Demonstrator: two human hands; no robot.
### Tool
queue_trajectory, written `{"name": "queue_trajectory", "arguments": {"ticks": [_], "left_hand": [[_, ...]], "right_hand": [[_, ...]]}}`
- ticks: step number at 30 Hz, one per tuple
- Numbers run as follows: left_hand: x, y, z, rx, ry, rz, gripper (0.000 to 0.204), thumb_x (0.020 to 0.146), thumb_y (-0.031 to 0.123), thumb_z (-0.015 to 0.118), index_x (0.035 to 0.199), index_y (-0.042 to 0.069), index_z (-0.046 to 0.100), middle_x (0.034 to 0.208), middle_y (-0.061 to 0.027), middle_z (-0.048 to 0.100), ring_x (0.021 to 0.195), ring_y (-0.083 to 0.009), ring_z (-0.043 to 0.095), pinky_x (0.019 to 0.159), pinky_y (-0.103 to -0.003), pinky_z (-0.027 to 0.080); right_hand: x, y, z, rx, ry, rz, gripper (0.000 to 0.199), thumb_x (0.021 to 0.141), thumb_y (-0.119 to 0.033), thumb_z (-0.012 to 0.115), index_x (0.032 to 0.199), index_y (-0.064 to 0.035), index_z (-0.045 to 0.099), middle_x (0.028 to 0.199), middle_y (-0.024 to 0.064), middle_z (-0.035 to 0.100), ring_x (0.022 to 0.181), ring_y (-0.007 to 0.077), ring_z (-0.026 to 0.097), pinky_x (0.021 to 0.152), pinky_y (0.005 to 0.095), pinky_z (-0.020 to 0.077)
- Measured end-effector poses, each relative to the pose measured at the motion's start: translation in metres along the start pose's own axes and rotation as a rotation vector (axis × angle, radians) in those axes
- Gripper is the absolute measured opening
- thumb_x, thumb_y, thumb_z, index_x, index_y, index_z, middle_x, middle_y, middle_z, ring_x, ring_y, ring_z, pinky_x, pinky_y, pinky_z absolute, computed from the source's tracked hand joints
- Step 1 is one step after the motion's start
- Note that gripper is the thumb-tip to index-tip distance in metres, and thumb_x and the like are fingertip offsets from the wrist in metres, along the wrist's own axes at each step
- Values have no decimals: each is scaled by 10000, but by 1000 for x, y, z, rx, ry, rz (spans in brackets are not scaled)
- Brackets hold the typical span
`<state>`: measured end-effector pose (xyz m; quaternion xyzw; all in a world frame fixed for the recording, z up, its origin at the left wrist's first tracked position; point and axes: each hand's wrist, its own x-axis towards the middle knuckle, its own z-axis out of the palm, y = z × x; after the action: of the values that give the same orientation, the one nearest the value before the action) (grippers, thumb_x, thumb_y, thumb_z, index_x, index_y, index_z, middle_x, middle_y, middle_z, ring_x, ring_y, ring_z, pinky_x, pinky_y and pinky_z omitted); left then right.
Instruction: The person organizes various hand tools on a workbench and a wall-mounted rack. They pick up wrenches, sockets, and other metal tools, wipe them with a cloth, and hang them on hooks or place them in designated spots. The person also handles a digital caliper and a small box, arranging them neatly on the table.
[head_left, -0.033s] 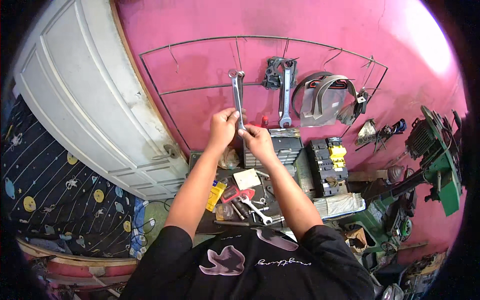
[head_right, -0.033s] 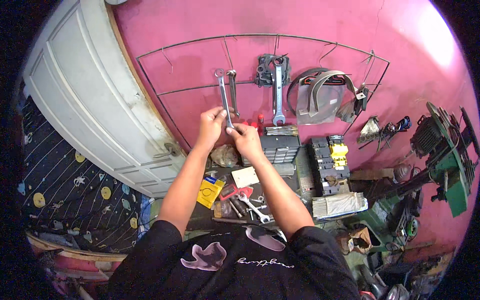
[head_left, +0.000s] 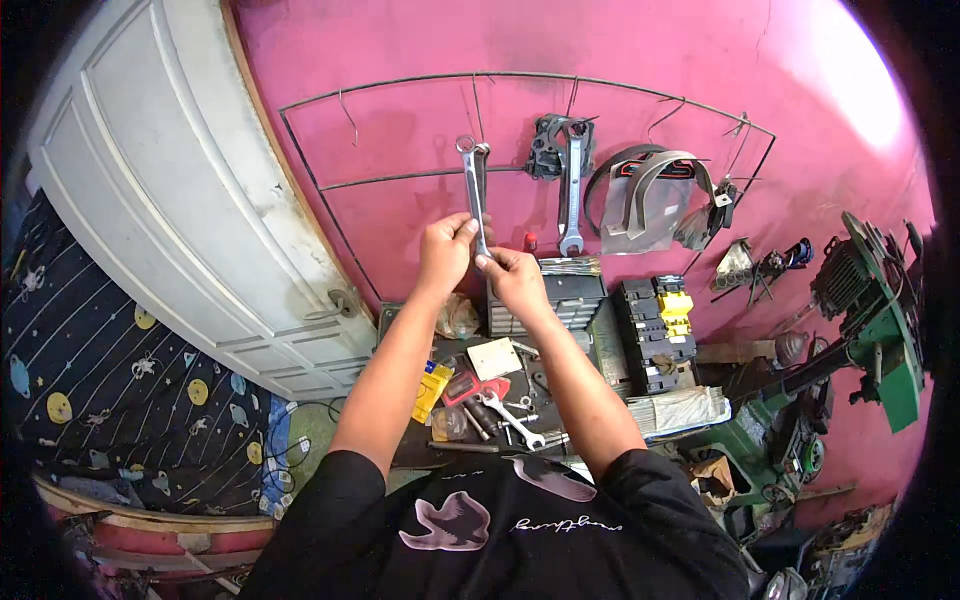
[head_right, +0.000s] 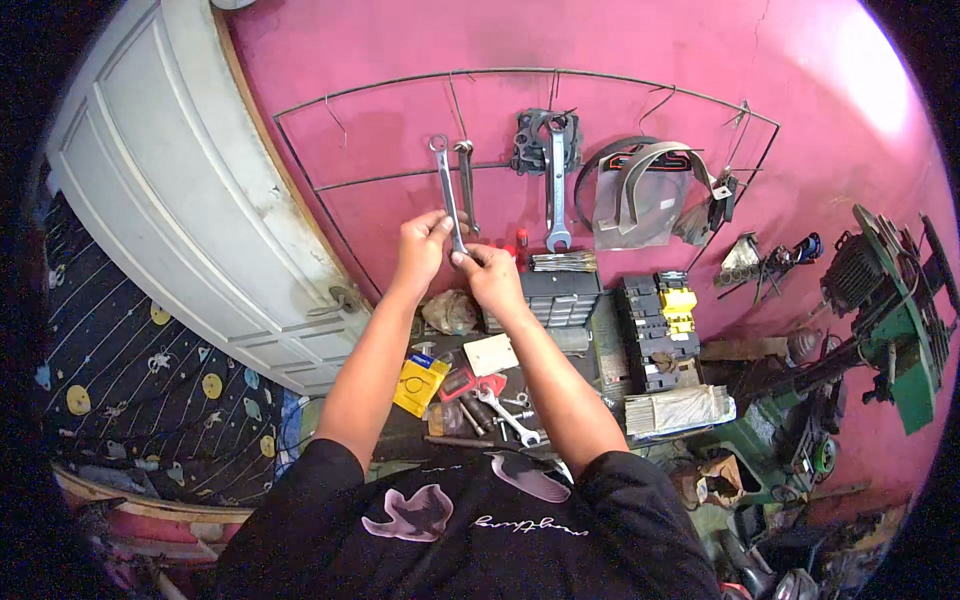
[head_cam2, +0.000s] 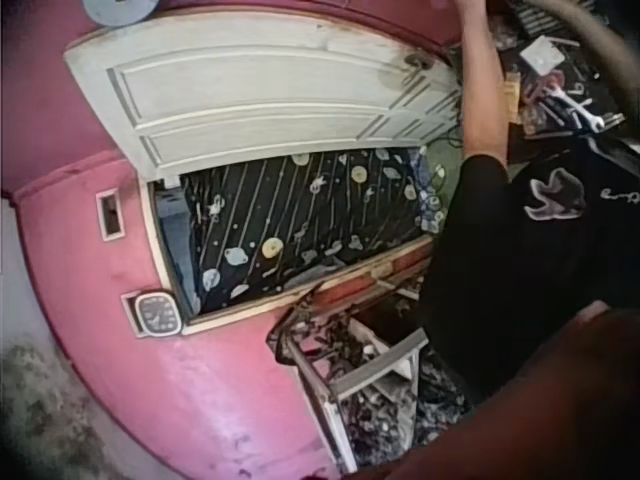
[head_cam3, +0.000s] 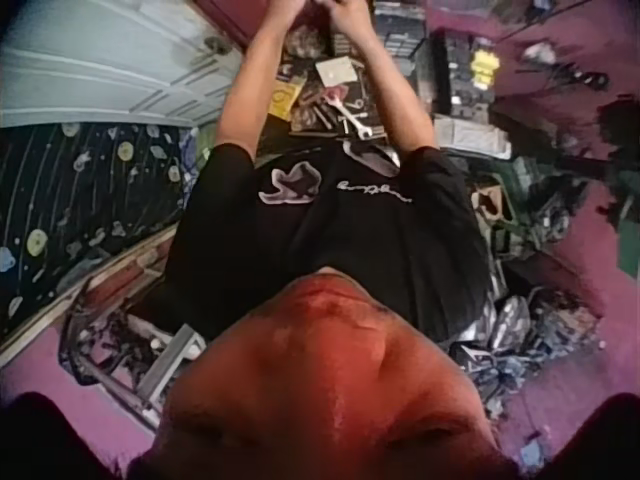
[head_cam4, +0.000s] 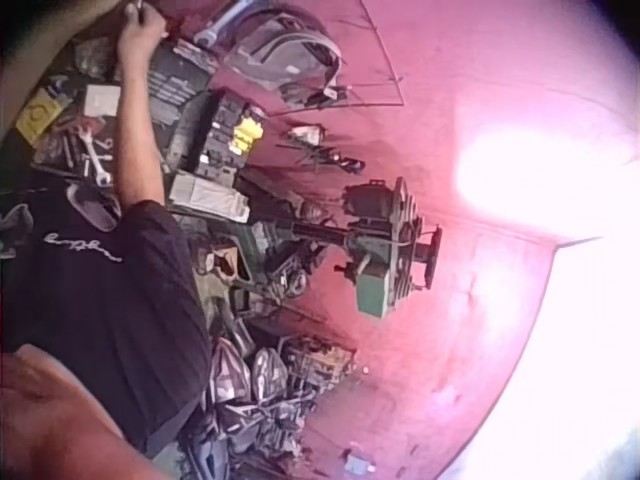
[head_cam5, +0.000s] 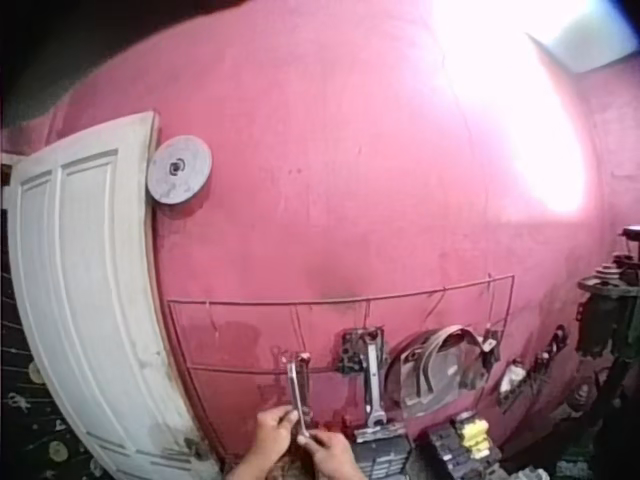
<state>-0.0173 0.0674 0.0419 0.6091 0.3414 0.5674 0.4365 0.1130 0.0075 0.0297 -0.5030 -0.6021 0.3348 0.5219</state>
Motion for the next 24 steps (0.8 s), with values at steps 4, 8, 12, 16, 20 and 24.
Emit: {"name": "queue_trajectory", "arguments": {"ticks": [4,8,12,16,20,24], "left_hand": [[16,-8,-1,23,13,-26,210,974,62,549,1032,-43,722,861,-101,738,764,-143,687,710,-300,551],[22,-29,-5,22,-2,-43,211,974,63,550,1032,-40,725,861,-98,740,766,-148,691,716,-301,553],[30,-54,-4,26,-6,-54,211,975,65,552,1035,-38,726,867,-95,745,771,-149,693,723,-302,552],[42,-82,-8,52,3,-44,201,972,83,575,1034,-23,734,878,-83,752,788,-137,694,728,-295,547],[48,-77,-1,143,10,-106,200,974,106,593,1038,-19,736,928,-78,753,847,-142,686,795,-294,519],[58,-78,4,284,90,-51,214,948,166,650,1031,-9,742,949,-100,755,839,-168,683,805,-315,517]], "right_hand": [[14,9,6,1,28,9,244,918,-217,693,1016,2,736,747,125,706,660,124,592,652,332,479],[21,22,10,-57,2,69,237,927,-209,686,1018,4,737,730,87,682,670,104,562,652,317,470],[38,63,15,-71,7,18,222,944,-176,665,1054,6,725,723,57,662,660,123,539,657,328,459],[59,95,15,-262,64,-302,216,927,-156,661,1079,-14,718,758,164,685,689,301,646,710,402,492],[77,111,10,-349,82,-234,213,913,-141,677,1074,-6,712,721,157,674,641,298,647,630,398,494],[95,127,15,-169,182,-72,136,908,-100,700,961,26,711,618,41,635,491,85,544,460,292,421]]}}
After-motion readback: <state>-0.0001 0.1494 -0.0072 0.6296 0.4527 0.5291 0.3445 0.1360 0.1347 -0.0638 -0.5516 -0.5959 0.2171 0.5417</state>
